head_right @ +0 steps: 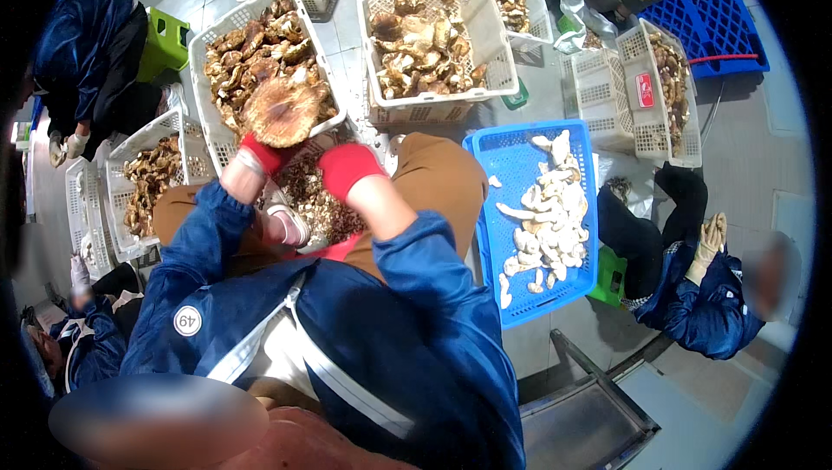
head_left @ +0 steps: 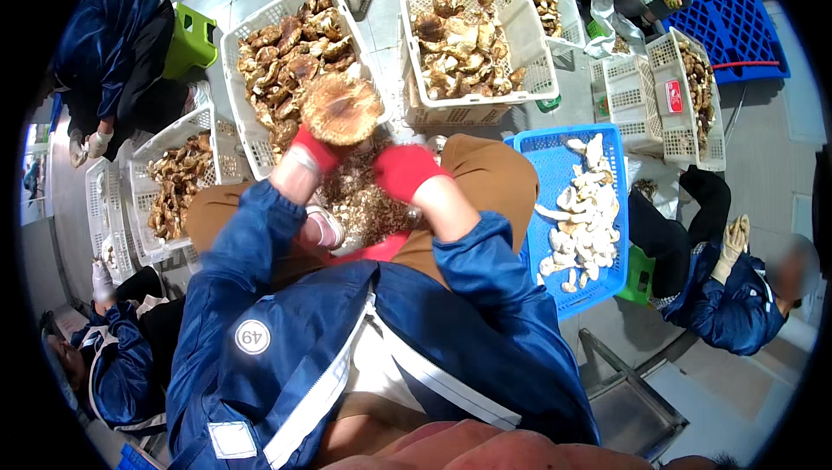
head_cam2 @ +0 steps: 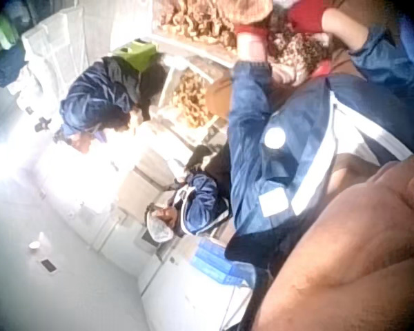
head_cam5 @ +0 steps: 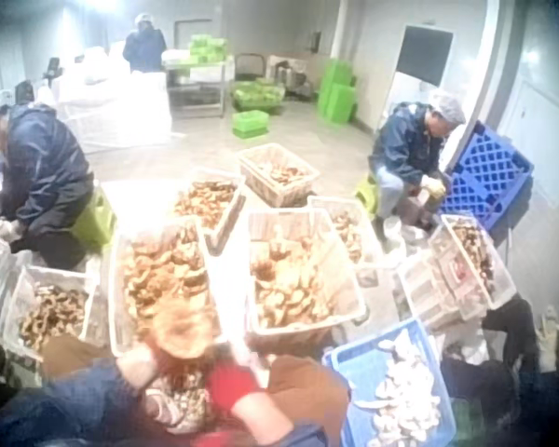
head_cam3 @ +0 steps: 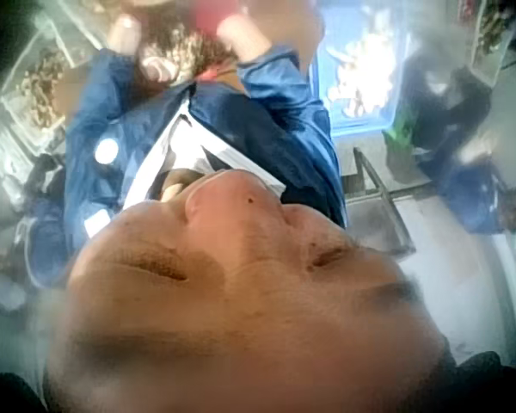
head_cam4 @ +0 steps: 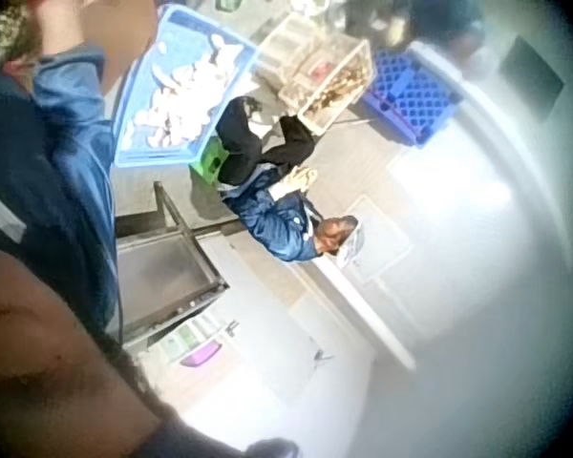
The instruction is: The person sorts mushrooms by hand, picking them from large white baskets and placing the trimmed or selected pieces into a blue tray.
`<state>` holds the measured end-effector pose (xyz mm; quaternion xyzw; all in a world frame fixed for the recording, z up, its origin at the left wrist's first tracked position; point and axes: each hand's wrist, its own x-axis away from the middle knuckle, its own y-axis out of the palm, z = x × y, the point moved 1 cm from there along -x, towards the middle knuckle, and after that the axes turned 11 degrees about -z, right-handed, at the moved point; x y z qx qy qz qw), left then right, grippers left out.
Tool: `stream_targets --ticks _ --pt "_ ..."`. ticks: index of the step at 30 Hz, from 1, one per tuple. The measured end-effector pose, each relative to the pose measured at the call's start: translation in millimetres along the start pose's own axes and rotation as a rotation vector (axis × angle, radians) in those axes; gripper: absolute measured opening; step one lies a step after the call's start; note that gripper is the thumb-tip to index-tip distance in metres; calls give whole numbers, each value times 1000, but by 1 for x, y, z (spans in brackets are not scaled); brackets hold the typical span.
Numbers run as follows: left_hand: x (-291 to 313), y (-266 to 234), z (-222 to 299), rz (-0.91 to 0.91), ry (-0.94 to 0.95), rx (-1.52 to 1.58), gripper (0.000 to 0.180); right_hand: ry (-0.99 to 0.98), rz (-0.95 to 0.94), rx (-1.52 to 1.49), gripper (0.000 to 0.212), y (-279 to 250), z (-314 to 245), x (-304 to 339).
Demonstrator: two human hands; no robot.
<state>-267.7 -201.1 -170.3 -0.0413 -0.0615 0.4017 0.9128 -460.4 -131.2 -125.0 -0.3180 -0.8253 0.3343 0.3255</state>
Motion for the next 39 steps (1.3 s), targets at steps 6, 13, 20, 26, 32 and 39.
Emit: stream_targets --ticks 6,13,20,26,32,39 --pt "-197 -32 -91 205 -310 1224 24 -138 -290 -124 20 7 -37 -3" --pt "-316 -28 -65 543 -278 1098 50 -151 -195 -205 21 -3 -20 -5" --pt "-298 -9 -52 526 -42 1405 43 -330 -61 -179 21 -12 -15 -3" --pt "-152 -52 -29 661 -108 212 42 -291 42 -240 21 -6 -18 -2" --pt "-61 -178 -90 625 -515 -976 50 -213 -174 -302 16 -17 -39 -10" --pt "-87 -158 -71 474 -900 -1245 64 -262 -176 -282 18 -27 -52 -20"
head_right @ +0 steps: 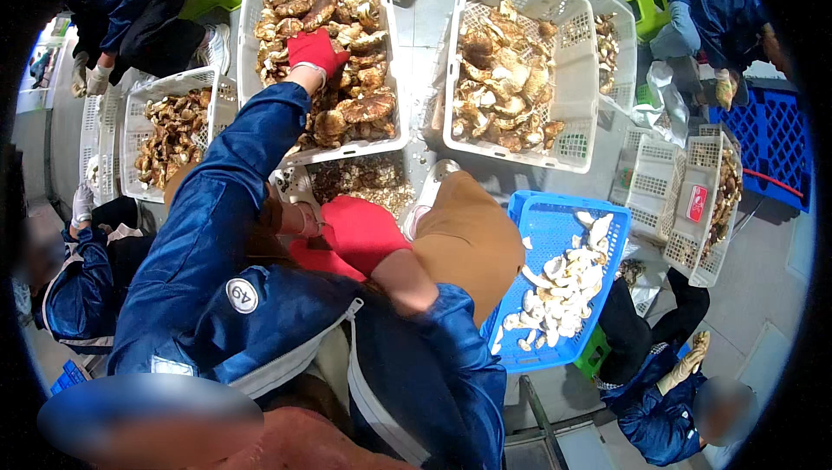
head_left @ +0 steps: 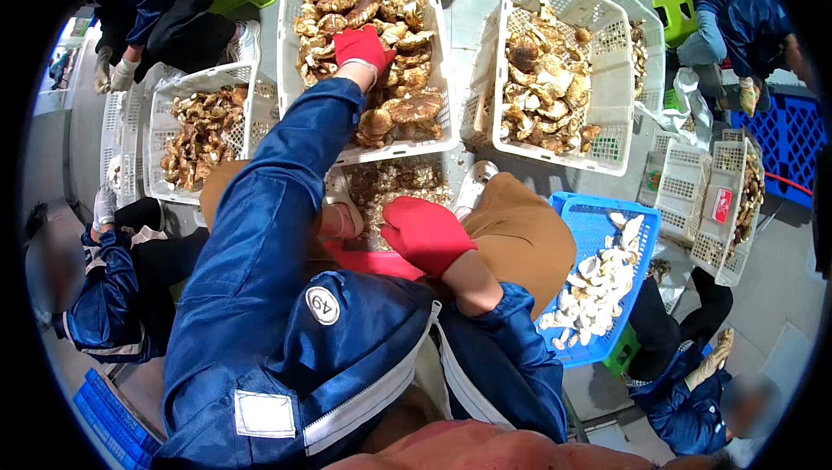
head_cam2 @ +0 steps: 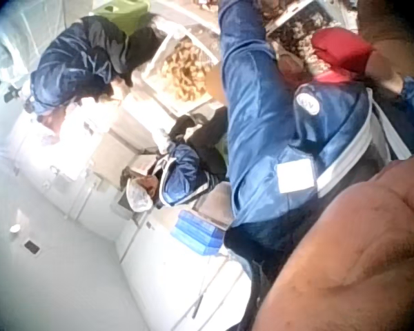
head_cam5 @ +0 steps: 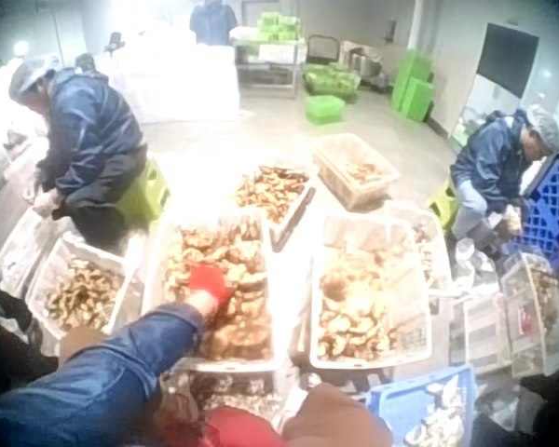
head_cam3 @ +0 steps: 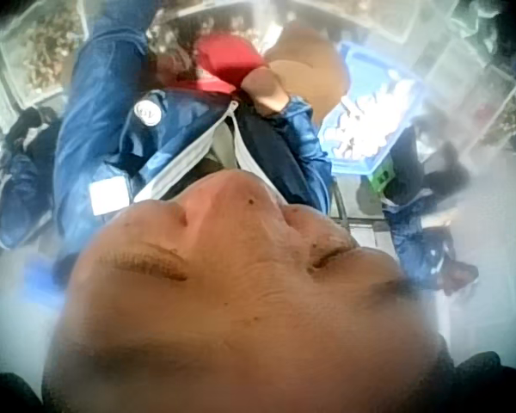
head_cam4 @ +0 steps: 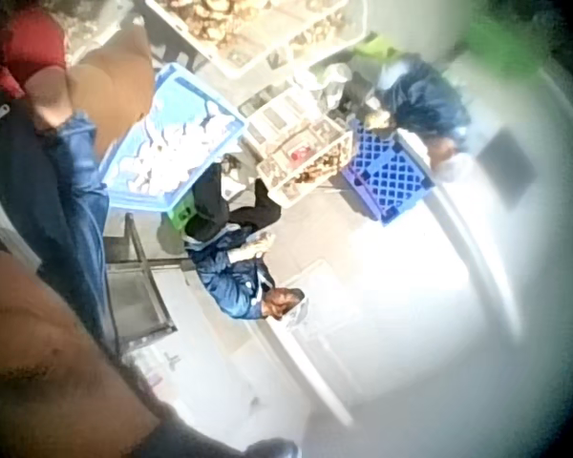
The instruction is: The person sorts mushrooms by hand, picking them from large white baskets and placing the trimmed or selected pieces into a blue tray.
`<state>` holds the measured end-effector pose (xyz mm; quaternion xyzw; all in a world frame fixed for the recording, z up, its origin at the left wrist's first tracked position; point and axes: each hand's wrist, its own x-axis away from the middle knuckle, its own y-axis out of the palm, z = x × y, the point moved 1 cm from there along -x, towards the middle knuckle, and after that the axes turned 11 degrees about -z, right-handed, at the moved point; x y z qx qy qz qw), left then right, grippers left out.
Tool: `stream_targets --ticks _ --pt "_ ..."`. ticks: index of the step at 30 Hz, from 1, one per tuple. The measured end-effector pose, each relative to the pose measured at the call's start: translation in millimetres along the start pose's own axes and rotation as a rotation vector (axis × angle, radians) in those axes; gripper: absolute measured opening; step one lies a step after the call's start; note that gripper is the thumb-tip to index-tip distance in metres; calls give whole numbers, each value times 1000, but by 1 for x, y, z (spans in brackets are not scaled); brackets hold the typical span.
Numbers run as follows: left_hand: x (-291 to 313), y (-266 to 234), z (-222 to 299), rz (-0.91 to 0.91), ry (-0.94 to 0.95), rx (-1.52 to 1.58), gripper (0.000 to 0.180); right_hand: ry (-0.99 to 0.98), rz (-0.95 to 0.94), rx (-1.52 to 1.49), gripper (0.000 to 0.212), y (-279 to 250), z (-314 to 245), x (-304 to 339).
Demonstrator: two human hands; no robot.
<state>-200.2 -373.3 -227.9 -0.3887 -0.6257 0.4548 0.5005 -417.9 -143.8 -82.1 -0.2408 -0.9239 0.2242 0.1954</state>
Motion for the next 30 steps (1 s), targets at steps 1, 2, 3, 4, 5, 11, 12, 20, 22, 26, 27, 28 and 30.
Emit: stream_targets --ticks 1,2,3,4,5,11,12,20,22,26,27,28,30 --pt "-2 -3 5 -14 -20 30 64 -2 -1 -2 18 -1 -2 -1" --pt "-5 -6 10 -28 -39 61 63 -4 -1 -5 18 -2 -2 -2" --pt "-5 -19 12 -103 -49 144 62 11 -25 -11 18 -2 -1 -4" --pt "-13 -12 11 -58 -48 150 59 27 -49 -17 19 -2 1 -5" --pt "-20 -13 10 -157 20 155 60 44 -71 -24 19 -3 2 -6" --pt "-58 23 -52 -532 437 351 73 33 -33 -75 20 -3 1 -6" --pt "-58 34 -71 -496 495 268 68 -25 -10 -53 20 -3 -1 -6" --pt "0 15 -132 -559 234 1048 46 -7 275 -148 21 3 15 -11" --pt "21 3 -140 -338 166 1113 37 63 299 -159 22 3 16 -16" --pt "42 -13 -158 -402 69 1426 33 84 359 -194 24 -2 13 -19" --pt "57 -19 -154 -354 18 1558 34 92 358 -193 24 -2 13 -22" --pt "70 -26 -151 -302 -34 1689 36 99 357 -192 24 -2 11 -25" --pt "73 -23 -160 -230 -67 1878 34 109 433 -192 26 -3 8 -26"
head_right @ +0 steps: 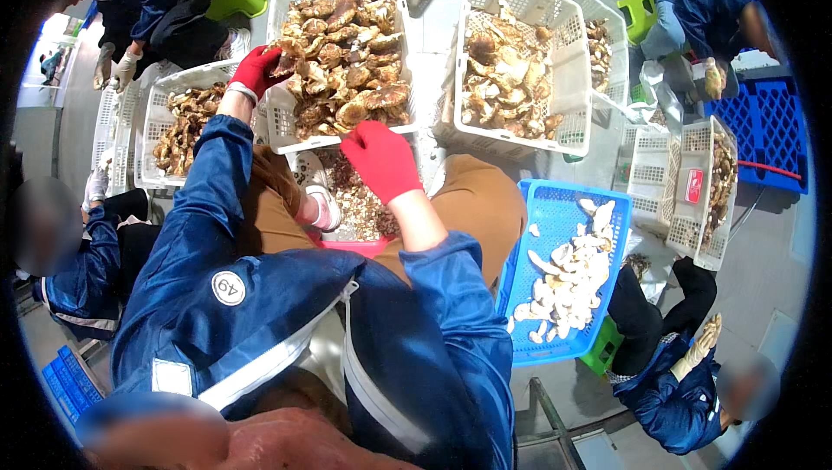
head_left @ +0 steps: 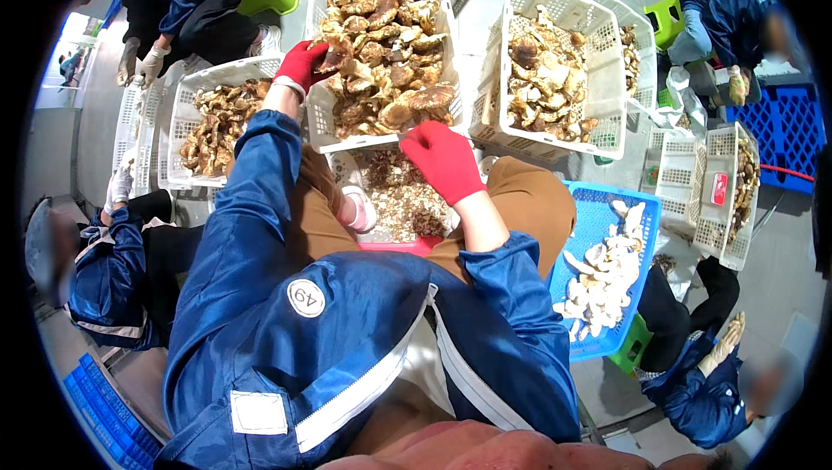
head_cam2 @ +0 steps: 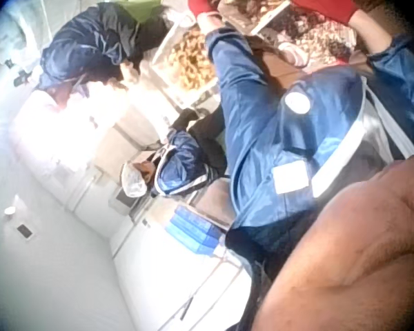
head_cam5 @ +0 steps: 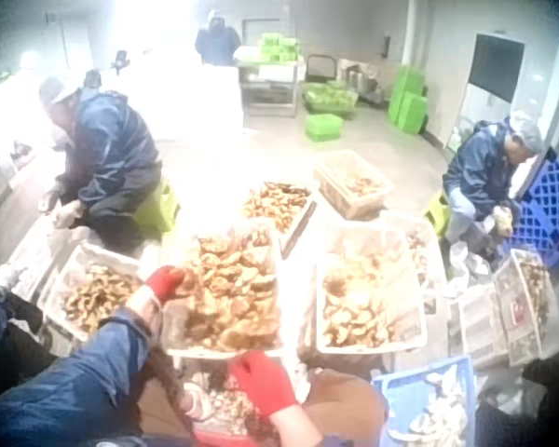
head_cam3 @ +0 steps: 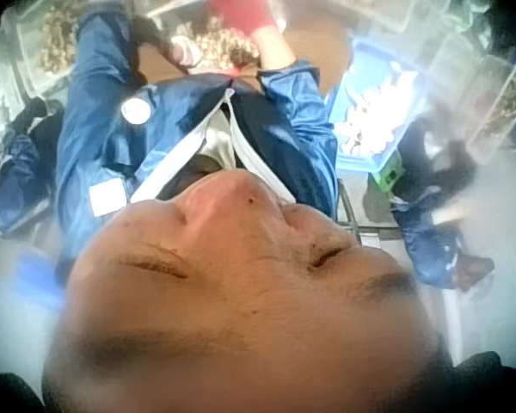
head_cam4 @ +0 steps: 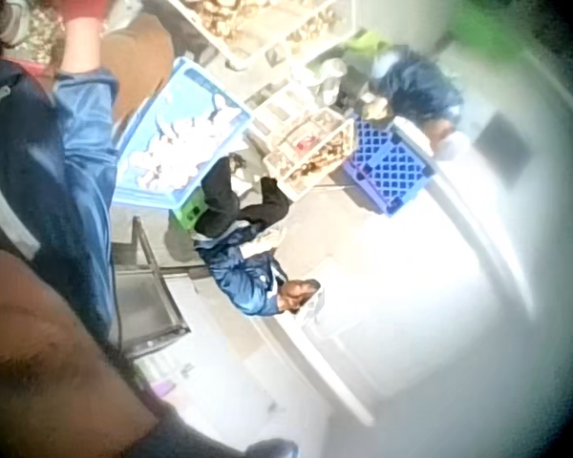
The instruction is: The person sorts mushrooms by hand, picking them from large white baskets and placing the trimmed or selected pieces into a blue tray.
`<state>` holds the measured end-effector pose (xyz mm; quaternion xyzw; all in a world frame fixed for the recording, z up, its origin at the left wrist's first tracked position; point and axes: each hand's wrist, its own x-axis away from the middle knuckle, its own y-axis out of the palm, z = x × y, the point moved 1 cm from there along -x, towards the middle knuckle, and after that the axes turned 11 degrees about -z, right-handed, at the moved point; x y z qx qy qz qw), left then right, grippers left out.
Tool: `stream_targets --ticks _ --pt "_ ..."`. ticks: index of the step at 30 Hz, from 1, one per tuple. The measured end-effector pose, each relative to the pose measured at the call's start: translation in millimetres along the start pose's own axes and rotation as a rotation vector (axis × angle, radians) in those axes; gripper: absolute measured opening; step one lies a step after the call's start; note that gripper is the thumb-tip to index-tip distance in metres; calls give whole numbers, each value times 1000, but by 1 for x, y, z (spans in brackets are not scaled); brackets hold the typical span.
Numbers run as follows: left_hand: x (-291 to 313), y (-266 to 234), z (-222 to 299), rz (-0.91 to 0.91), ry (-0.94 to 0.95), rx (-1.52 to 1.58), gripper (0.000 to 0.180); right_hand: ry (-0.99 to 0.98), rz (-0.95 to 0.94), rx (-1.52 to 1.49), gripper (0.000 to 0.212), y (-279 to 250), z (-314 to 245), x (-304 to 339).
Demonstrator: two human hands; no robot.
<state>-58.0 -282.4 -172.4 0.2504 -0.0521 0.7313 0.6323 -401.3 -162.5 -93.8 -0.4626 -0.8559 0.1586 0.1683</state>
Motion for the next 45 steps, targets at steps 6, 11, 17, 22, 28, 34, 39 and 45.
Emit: stream_targets --ticks 6,11,17,22,28,34,39,45 --pt "56 21 -1 -61 125 224 32 -21 200 -256 30 2 14 -16" --pt "126 55 -2 -361 271 399 30 -81 293 -339 35 3 28 -24" --pt "177 57 1 -433 222 575 45 -202 207 -438 36 -16 0 7" --pt "220 79 18 -625 0 279 62 -323 56 -381 26 -31 -21 41" --pt "247 115 -3 -796 -376 295 52 -424 14 -313 8 -24 -26 51" --pt "251 125 1 -674 -258 -162 44 -490 166 -59 13 -22 -27 63" --pt "250 115 4 -701 -229 -314 42 -191 76 -261 19 -28 -29 73" --pt "250 129 1 -626 98 -727 41 -453 186 39 19 -20 -27 75"
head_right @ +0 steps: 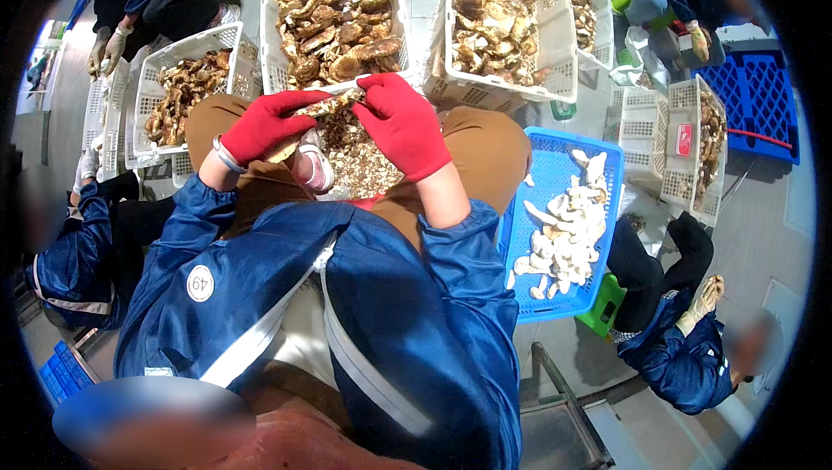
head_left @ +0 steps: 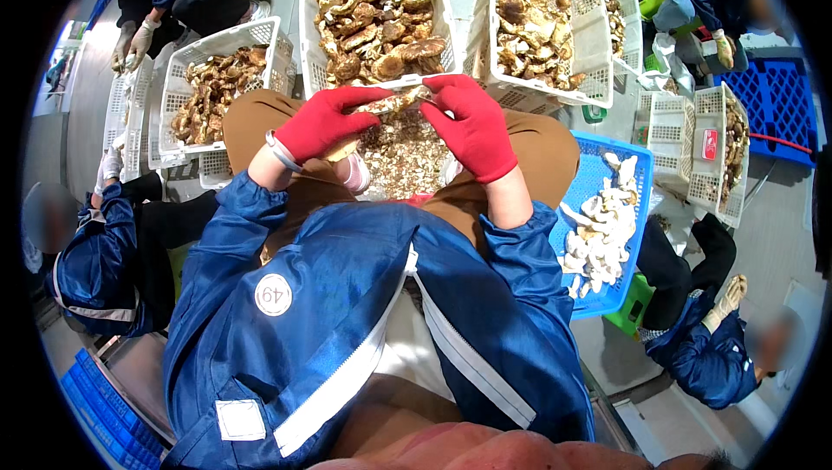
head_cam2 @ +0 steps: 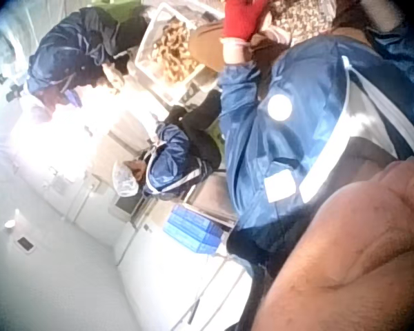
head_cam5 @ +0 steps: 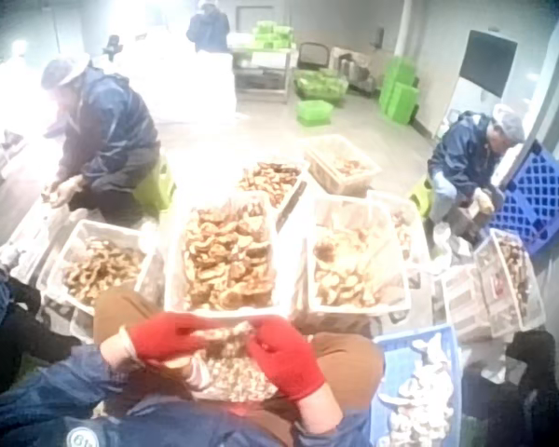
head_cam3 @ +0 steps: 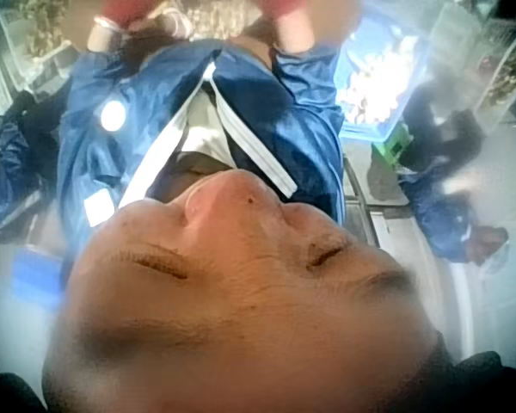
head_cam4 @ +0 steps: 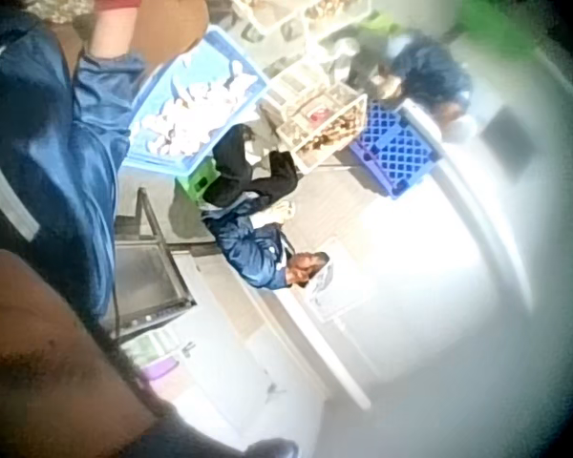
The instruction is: The person sorts mushrooms by hand, picking them from large white baskets and placing the trimmed or selected pieces into a blue tray.
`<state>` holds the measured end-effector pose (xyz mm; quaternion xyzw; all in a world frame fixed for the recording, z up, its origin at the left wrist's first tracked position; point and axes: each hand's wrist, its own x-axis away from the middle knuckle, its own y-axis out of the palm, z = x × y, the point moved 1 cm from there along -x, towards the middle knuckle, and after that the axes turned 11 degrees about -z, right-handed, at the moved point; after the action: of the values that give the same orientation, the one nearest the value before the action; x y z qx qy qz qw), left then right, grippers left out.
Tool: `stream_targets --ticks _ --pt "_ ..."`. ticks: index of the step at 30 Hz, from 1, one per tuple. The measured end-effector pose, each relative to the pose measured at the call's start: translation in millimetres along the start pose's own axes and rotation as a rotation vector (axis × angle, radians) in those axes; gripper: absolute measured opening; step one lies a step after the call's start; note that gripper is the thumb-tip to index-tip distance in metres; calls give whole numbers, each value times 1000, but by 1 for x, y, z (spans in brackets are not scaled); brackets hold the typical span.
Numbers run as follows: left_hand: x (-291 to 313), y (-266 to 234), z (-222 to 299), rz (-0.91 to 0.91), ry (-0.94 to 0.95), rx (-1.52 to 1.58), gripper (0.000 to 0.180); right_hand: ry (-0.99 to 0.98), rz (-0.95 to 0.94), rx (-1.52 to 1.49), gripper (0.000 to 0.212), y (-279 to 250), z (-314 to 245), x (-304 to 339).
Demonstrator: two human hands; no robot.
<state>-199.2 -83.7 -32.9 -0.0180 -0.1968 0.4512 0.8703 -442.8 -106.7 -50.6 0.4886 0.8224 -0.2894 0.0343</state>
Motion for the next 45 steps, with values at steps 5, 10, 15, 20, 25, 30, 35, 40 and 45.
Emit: stream_targets --ticks 5,10,15,20,25,30,35,40,45 --pt "0 0 3 61 34 -182 44 281 -13 -195 21 -2 8 4" --pt "-3 2 8 146 149 -468 45 0 57 5 20 0 4 1" --pt "-1 0 5 191 289 -581 50 390 36 -322 21 -3 4 2" --pt "-9 0 13 311 483 -745 47 57 107 -57 23 6 3 -1" --pt "-7 3 22 421 550 -911 44 487 47 -433 14 0 12 2" --pt "-10 7 22 492 565 -1030 43 130 155 -83 12 11 -6 -2" --pt "-9 11 18 532 541 -1112 43 452 120 -219 22 4 1 -5" --pt "-8 10 20 505 516 -1219 46 505 98 -365 19 9 5 -2" --pt "-11 -1 23 467 618 -1349 43 562 67 -573 18 6 16 -5"
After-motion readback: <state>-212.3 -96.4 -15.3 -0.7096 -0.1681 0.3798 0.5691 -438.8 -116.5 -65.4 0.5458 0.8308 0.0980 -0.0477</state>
